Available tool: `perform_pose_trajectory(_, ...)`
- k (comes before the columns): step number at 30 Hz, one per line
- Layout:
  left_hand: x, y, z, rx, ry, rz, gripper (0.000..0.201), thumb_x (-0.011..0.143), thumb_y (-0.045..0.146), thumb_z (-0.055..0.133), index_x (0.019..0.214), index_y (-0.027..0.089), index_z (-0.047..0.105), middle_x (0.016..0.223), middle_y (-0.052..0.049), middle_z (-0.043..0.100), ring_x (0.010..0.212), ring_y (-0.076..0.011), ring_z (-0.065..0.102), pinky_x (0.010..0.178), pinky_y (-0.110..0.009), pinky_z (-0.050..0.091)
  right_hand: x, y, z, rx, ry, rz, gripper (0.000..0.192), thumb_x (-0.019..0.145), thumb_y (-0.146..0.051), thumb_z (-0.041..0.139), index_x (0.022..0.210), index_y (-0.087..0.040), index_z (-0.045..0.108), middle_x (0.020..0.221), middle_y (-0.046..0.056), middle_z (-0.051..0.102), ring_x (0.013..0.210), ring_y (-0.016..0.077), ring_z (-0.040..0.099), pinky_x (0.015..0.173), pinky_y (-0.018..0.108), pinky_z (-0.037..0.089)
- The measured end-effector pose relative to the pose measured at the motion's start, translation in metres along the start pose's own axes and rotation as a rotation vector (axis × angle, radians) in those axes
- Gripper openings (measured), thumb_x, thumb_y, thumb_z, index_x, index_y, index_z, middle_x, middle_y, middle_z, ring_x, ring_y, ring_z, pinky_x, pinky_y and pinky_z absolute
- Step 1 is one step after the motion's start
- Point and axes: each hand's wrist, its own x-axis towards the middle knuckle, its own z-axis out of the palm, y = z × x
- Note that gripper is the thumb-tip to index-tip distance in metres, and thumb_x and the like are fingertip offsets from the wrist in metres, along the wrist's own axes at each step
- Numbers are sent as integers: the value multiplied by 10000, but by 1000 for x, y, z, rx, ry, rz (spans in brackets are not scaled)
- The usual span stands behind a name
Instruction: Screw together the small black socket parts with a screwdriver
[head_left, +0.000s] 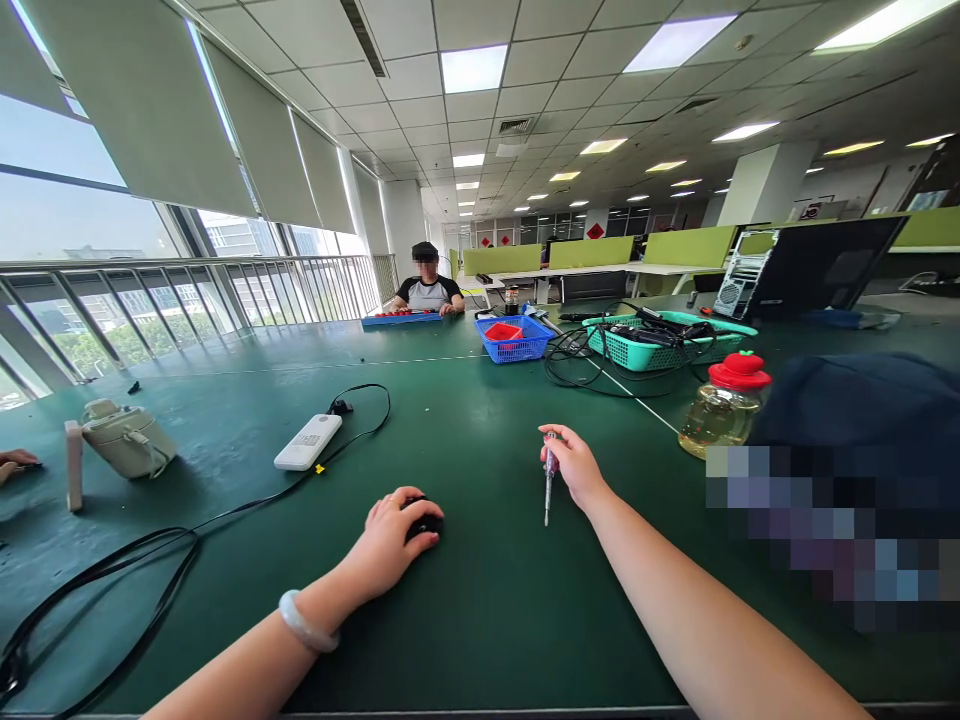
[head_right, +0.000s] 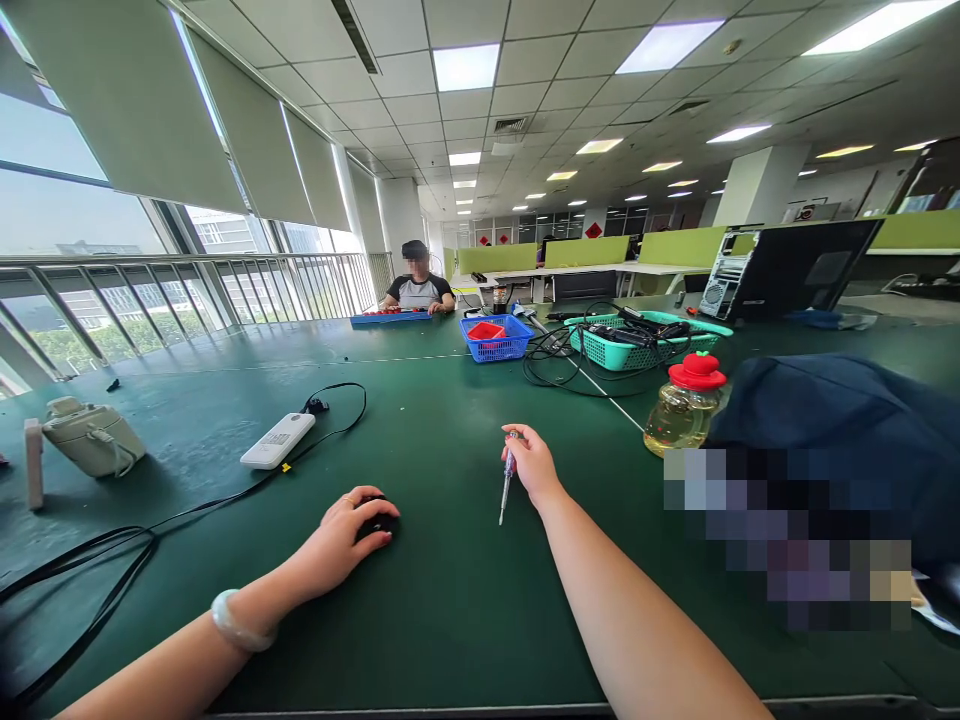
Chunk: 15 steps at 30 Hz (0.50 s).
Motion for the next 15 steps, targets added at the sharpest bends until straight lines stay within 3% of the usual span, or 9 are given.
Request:
perform_pose_trajectory(5,-17,-87,-30,51,163,-160,356,852,439,562,1128,288,729,1326,-94,577,1208,-305,576,1107,-495,429,0,0,0,-13,-20,-1,385,641,-427,650,949,-197,627,529,-43,569,500,137,471,509,282,398)
perform_pose_trajectory(8,-22,-124,-47,109,211,-262,416,843,478,529,1125,259,744,1396,-116,555,1214,-330,577,1085,-508,445,0,0,-1,-22,-26,-1,384,650,-426,648,958,-196,626,533,-44,570,497,136,476,506,281,400)
perform_pose_trajectory(11,-23,-139,-57,137,236,-303,435,835,502,509,1090,255,759,1429,-107,556,1207,-339,587,1057,-506,467,1,3,-2,-22,-16,2,397,648,-422,647,968,-190,626,534,-45,568,500,134,475,506,277,399)
perform_pose_trajectory(15,-22,-137,-64,102,325,-286,450,857,489,446,1064,227,749,1348,-105,635,1217,-318,591,1061,-459,471,2,4,-3,-23,-3,7,400,648,-419,643,973,-187,627,538,-46,568,502,132,478,517,280,411)
